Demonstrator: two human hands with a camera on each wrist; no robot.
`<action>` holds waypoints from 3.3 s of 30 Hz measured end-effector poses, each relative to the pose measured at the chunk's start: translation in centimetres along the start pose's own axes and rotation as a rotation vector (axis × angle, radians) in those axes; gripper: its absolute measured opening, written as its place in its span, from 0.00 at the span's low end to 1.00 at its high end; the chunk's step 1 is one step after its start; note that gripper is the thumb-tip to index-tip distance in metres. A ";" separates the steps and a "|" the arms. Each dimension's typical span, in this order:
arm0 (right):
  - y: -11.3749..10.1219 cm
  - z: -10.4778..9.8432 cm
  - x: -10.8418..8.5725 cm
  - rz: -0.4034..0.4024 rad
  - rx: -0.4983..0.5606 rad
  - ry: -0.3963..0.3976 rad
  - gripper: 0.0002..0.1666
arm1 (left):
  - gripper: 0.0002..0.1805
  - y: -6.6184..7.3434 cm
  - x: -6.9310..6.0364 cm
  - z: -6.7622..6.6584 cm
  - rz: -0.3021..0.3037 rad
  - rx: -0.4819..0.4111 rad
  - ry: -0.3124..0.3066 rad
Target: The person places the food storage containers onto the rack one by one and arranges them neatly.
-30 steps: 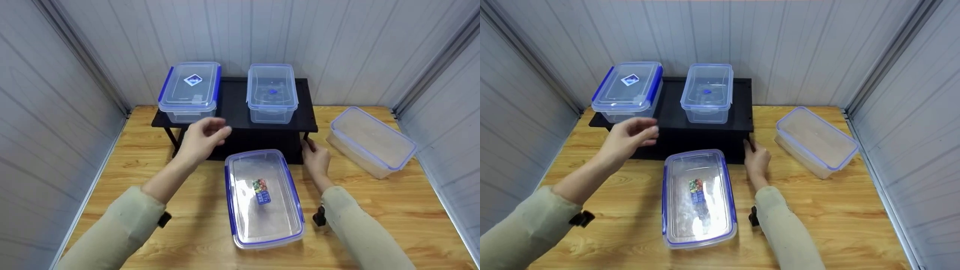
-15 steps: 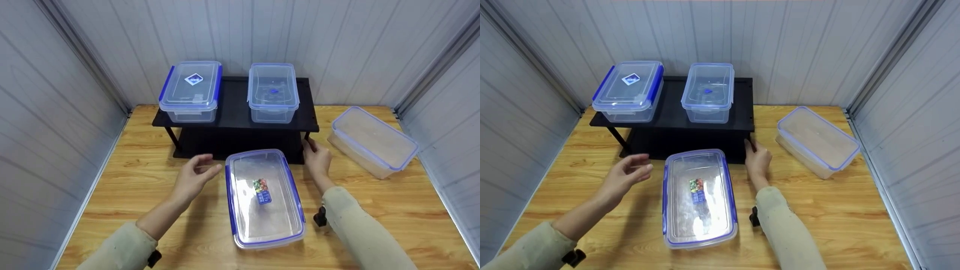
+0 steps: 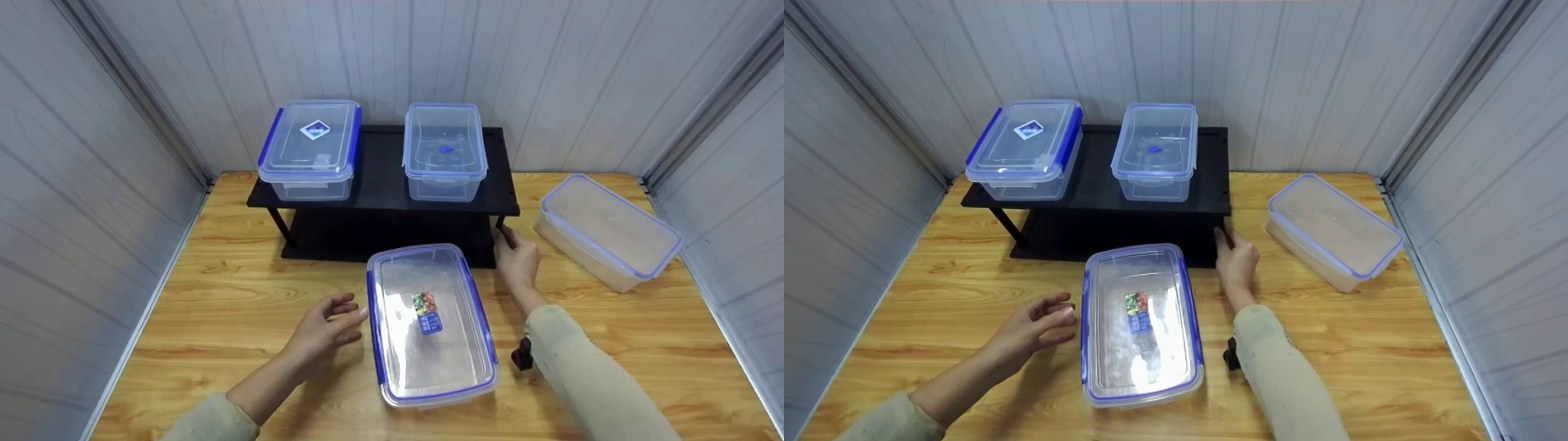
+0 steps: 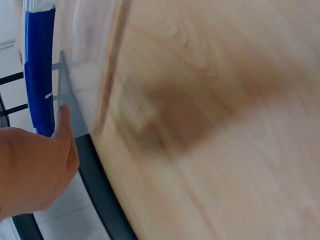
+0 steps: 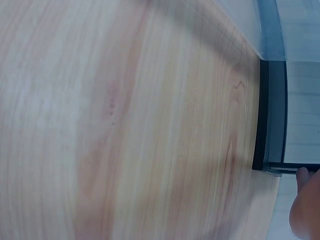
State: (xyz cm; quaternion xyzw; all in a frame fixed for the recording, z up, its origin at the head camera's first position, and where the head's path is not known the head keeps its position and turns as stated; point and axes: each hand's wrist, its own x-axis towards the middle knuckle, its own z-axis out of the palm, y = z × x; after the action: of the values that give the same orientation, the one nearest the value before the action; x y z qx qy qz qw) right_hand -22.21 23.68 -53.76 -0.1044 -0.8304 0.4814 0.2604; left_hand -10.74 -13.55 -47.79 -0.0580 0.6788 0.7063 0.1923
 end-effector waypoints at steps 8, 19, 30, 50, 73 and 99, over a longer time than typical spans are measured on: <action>0.1 0.1 0.1 -0.010 -0.008 0.012 0.10 | 0.44 -1.4 -0.5 0.2 -0.089 -0.070 -0.124; 0.0 0.1 0.1 0.001 -0.018 0.017 0.10 | 0.41 -2.6 -1.4 1.1 -0.192 -0.121 -0.226; -0.2 0.0 0.0 0.053 -0.019 -0.006 0.13 | 0.30 -3.4 -1.9 2.1 -0.209 -0.066 -0.195; -0.1 0.0 0.1 0.028 -0.013 0.002 0.12 | 0.19 -4.1 -1.6 3.0 -0.214 -0.055 -0.159; 0.0 0.0 0.0 0.054 0.005 -0.019 0.14 | 0.20 -3.2 -1.2 2.3 -0.212 -0.127 -0.125; -0.3 -0.1 -0.2 0.055 -0.001 -0.022 0.14 | 0.27 2.2 -1.1 -3.6 -0.162 -0.004 -0.153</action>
State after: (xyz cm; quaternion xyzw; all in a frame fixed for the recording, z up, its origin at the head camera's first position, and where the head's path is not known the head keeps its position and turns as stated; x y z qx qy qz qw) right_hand -21.99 23.55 -53.56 -0.1219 -0.8303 0.4890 0.2380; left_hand -11.17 -17.29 -45.66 -0.0589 0.6539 0.6922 0.2996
